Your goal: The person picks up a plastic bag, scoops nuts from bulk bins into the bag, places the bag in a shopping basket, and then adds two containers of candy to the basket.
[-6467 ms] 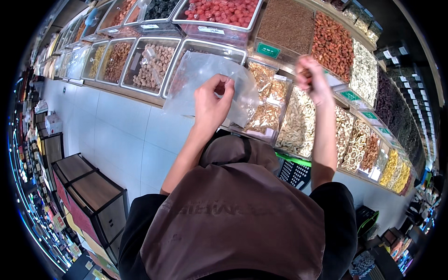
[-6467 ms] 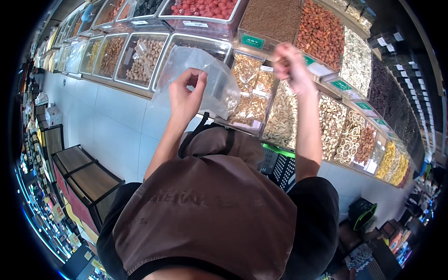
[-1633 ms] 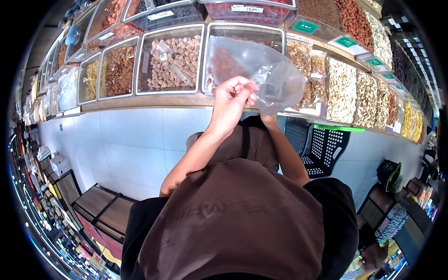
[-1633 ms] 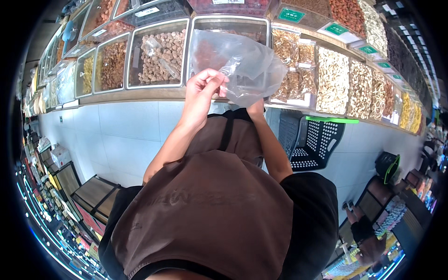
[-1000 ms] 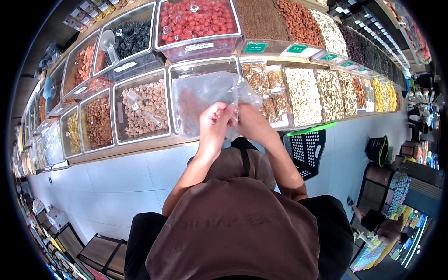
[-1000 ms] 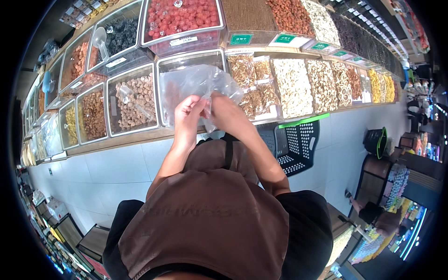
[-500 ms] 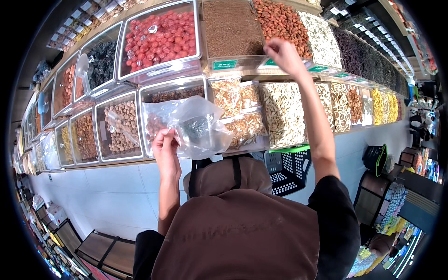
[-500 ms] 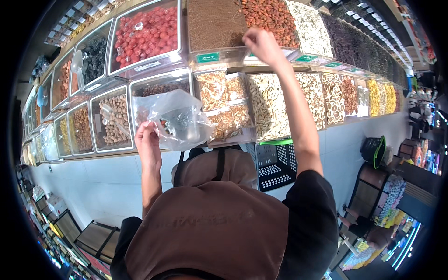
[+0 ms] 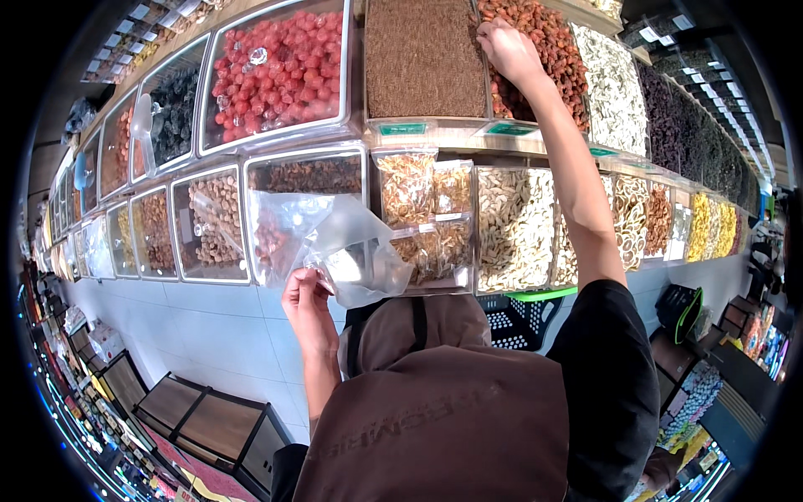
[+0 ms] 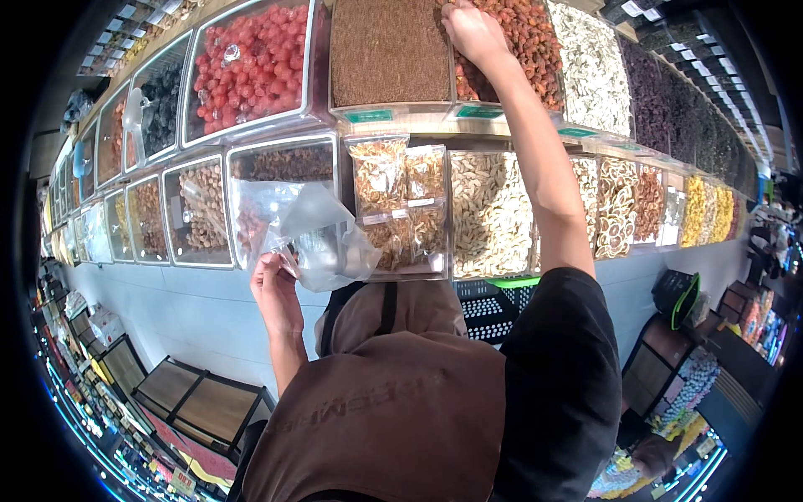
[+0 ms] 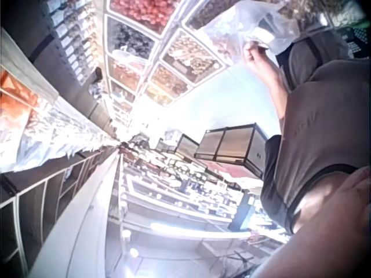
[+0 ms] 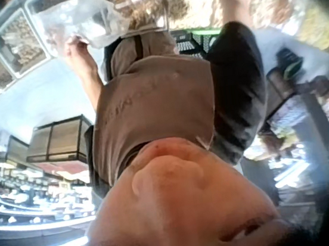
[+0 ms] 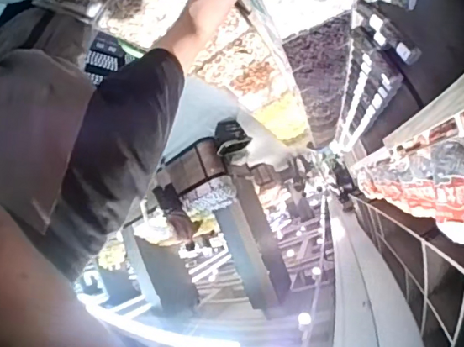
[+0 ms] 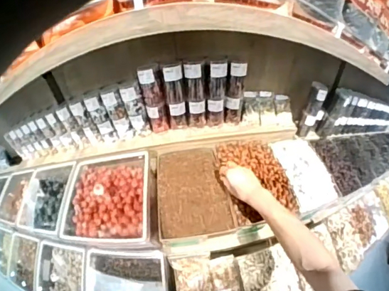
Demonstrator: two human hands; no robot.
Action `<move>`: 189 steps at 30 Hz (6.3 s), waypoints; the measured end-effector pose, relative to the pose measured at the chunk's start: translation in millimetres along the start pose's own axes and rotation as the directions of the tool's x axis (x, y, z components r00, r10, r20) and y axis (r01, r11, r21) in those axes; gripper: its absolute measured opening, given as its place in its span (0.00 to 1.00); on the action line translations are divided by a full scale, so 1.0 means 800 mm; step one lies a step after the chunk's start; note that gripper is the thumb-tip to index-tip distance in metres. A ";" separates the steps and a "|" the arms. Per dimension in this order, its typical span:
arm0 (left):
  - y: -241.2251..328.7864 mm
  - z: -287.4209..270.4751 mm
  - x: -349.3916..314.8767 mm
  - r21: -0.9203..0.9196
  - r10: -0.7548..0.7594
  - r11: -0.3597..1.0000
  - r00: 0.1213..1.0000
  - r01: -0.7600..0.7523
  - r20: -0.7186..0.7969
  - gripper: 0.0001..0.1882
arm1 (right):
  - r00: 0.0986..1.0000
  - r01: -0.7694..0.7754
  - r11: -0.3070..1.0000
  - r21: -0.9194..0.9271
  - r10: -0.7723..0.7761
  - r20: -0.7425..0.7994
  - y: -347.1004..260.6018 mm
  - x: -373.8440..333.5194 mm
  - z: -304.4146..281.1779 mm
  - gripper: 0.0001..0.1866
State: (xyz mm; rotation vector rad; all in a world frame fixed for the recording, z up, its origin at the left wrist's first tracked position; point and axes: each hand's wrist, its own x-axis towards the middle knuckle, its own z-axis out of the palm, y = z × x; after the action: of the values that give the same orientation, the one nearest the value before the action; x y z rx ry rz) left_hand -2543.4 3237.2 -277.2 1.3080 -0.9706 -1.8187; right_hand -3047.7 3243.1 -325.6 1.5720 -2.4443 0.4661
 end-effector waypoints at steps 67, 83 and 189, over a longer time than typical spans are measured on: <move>0.007 -0.040 -0.014 -0.125 0.071 0.991 0.961 -0.039 0.267 0.08 | 0.925 -0.304 0.945 0.123 0.261 0.276 -0.209 -0.285 0.033 0.28; -0.011 -0.034 -0.043 -0.069 0.056 0.997 0.965 -0.039 0.258 0.08 | 0.892 -0.189 0.981 0.040 0.155 0.424 -0.153 -0.287 0.081 0.30; 0.002 0.010 -0.086 0.019 0.219 0.975 0.971 -0.222 0.097 0.07 | 0.885 -0.434 0.892 -0.128 0.449 0.126 0.049 -0.088 -0.032 0.28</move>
State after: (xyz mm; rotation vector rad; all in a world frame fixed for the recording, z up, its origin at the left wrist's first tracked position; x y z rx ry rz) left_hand -2533.0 3296.5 -243.6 1.0920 -1.1500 -1.7119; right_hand -3054.4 3327.2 -331.2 1.0357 -2.9037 0.2945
